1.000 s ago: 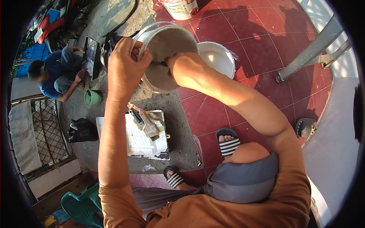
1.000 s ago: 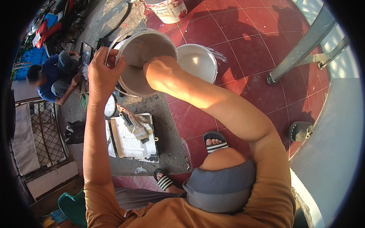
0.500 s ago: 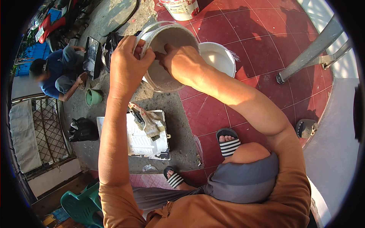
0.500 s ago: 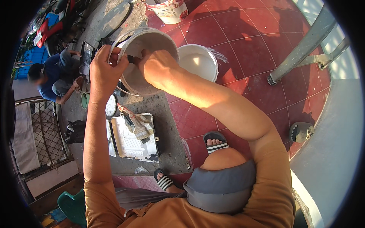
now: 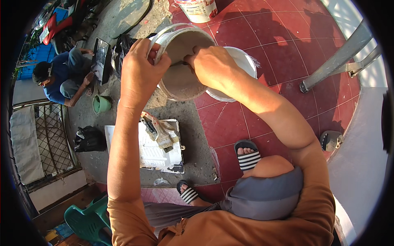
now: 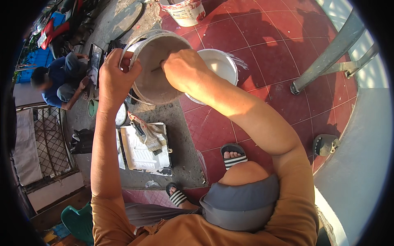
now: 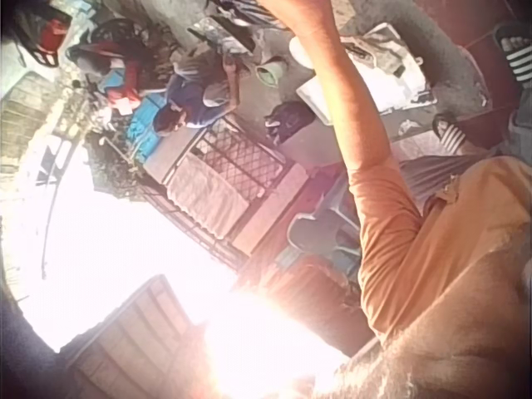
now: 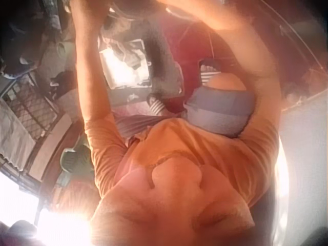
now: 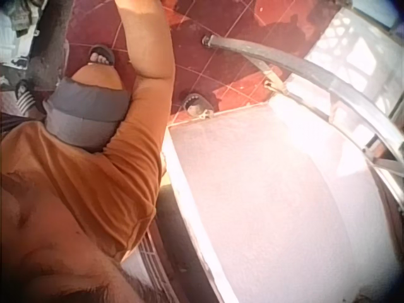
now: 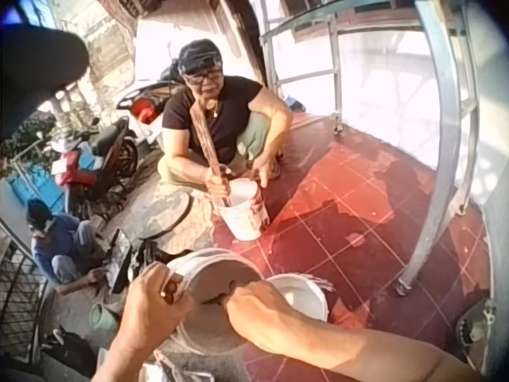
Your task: The person pours white paint between buckets and stirs the mixture using a putty knife before handling a white plastic bag.
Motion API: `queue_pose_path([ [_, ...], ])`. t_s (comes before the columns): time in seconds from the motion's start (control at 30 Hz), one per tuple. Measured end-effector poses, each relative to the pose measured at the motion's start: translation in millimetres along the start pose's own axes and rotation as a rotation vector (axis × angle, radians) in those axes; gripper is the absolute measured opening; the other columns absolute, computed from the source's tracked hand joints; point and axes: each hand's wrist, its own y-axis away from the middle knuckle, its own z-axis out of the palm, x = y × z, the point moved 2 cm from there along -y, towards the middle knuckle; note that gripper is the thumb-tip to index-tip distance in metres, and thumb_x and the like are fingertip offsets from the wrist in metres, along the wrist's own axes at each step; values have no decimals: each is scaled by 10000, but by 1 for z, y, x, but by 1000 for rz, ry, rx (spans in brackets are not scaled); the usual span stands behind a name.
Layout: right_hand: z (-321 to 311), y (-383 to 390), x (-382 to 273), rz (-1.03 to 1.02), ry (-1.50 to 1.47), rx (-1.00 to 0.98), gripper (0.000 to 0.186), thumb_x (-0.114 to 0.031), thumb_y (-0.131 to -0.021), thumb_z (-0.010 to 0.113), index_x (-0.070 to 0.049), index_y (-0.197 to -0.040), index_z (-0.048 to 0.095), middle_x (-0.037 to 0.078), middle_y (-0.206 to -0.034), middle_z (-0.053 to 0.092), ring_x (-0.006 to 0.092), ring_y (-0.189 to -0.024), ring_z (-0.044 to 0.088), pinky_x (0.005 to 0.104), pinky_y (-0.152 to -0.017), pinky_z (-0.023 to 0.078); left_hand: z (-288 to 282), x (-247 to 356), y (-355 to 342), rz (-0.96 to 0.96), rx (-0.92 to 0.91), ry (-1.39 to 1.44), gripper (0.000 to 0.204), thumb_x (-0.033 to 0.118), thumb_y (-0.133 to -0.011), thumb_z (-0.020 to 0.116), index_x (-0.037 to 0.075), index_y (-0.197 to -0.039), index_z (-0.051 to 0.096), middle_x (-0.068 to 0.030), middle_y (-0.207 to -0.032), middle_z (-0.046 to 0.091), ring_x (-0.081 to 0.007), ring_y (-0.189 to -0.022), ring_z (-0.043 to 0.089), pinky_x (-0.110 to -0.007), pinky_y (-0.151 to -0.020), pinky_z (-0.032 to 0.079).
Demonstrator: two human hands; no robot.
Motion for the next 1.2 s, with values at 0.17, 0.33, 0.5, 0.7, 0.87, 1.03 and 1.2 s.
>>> queue_pose_path([
  [0.17,-14,-14,10,112,67,146,190,-102,-851,589,-84,-974,732,143,-854,715,309,-772,724,420,-657,581,1,0,0,3,4,8,201,125,-789,717,-30,-881,627,-83,-764,591,-140,-625,518,-291,-612,458],
  [0.33,-5,-18,13,151,141,95,149,-114,-831,611,-72,-840,754,157,-798,727,289,-764,738,407,-665,586,1,2,2,11,14,-33,207,125,-783,713,-36,-872,617,-92,-762,585,-150,-623,521,-301,-607,456],
  [0.5,11,-11,16,208,-17,-3,185,-170,-869,597,-79,-836,754,177,-784,722,329,-739,726,431,-660,581,2,7,-1,55,28,-20,216,126,-779,704,-46,-838,587,-130,-789,591,-247,-670,572,-357,-641,479],
  [0.7,30,-4,9,334,-384,-60,244,-241,-916,578,-76,-944,757,204,-823,708,384,-762,703,443,-713,568,3,2,3,46,30,-8,223,115,-796,716,-58,-860,590,-100,-772,578,-143,-628,538,-290,-592,453],
  [0.87,31,-4,3,330,-552,-176,253,-216,-921,569,-65,-997,757,171,-805,725,340,-746,715,428,-704,549,4,1,3,41,45,-3,214,117,-799,722,-50,-858,602,-94,-765,586,-130,-629,542,-284,-592,457],
  [1.03,18,-13,-11,344,-873,-215,287,-296,-889,634,-112,-1064,767,198,-972,729,358,-901,710,414,-816,550,3,1,6,28,34,-15,212,121,-795,731,-45,-863,618,-88,-759,600,-127,-617,535,-282,-586,459],
  [1.2,20,-28,-10,188,-820,172,244,-265,-891,643,-73,-987,757,189,-904,732,374,-850,713,431,-738,561,2,7,4,6,13,4,212,111,-762,720,-47,-839,601,-159,-786,602,-283,-650,600,-375,-628,500],
])
